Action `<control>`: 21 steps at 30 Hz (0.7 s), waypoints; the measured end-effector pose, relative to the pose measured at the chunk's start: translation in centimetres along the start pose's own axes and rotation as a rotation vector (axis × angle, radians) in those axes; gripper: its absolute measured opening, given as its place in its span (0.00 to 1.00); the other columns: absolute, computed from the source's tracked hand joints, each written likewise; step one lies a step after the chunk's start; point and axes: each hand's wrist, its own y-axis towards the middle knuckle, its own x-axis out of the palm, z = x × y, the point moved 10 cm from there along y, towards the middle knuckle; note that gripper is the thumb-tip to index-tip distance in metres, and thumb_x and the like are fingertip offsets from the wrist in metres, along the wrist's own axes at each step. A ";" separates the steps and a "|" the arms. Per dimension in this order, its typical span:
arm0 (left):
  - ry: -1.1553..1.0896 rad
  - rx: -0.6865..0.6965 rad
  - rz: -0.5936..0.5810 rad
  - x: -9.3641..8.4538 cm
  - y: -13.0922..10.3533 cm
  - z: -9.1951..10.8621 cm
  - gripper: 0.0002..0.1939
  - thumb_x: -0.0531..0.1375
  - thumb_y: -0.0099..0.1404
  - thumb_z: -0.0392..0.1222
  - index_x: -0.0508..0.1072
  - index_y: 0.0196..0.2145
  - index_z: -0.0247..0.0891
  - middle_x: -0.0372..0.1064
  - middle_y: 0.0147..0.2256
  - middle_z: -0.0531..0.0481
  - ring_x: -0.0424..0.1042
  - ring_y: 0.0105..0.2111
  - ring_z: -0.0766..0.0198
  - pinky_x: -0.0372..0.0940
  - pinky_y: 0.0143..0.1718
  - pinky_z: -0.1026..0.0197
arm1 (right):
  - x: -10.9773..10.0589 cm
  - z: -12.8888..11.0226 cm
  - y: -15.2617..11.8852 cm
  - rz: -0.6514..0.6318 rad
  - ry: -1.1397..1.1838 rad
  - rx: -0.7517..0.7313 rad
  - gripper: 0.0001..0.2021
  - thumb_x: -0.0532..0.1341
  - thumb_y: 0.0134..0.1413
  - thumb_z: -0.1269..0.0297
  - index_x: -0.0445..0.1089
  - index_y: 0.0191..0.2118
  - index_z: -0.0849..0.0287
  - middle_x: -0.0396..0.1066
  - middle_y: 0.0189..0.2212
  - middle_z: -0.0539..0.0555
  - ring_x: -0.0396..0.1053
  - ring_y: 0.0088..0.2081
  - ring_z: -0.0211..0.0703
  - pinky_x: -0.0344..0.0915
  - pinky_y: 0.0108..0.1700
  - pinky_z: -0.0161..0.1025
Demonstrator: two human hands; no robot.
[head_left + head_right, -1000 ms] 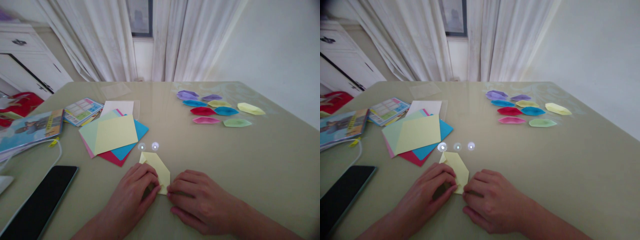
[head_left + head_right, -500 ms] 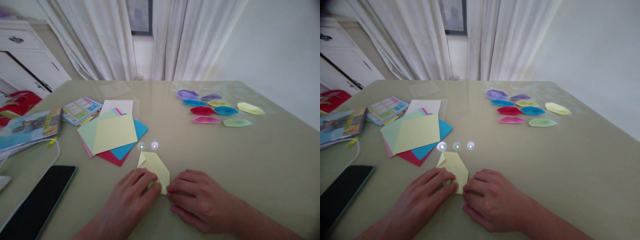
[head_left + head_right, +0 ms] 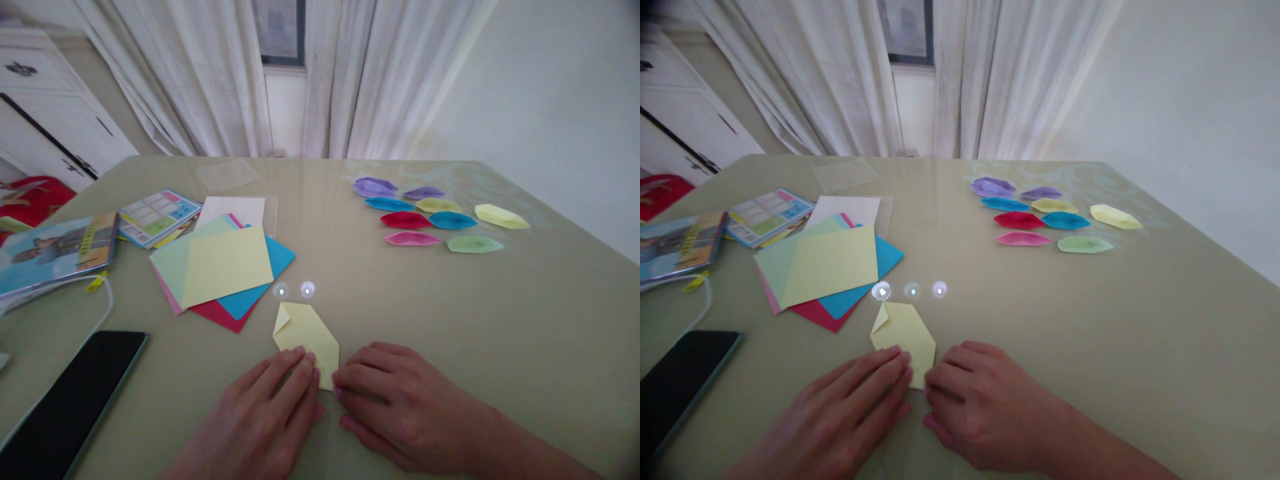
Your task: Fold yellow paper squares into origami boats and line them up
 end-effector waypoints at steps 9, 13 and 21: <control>0.043 -0.027 0.027 -0.7 0.5 0.1 0.23 0.44 0.83 0.35 0.80 0.50 0.34 0.82 0.52 0.48 0.80 0.52 0.57 0.75 0.49 0.58 | -0.2 0.1 0.0 0.001 0.014 -0.004 0.09 0.59 0.74 0.63 0.75 0.43 0.58 0.80 0.37 0.56 0.76 0.40 0.44 0.69 0.47 0.41; 0.021 -0.019 0.020 -0.5 0.6 0.1 0.23 0.44 0.83 0.35 0.80 0.50 0.34 0.83 0.51 0.48 0.80 0.52 0.57 0.76 0.49 0.58 | 0.1 0.0 0.1 -0.035 0.000 -0.018 0.08 0.61 0.73 0.62 0.76 0.48 0.58 0.80 0.37 0.55 0.75 0.39 0.45 0.68 0.45 0.42; 0.012 -0.013 0.029 -0.9 0.4 -0.1 0.23 0.44 0.83 0.35 0.81 0.50 0.35 0.83 0.51 0.49 0.81 0.51 0.58 0.76 0.48 0.59 | 0.1 0.3 -0.5 -0.024 0.021 0.004 0.09 0.61 0.72 0.61 0.77 0.43 0.58 0.81 0.40 0.56 0.76 0.40 0.44 0.69 0.46 0.41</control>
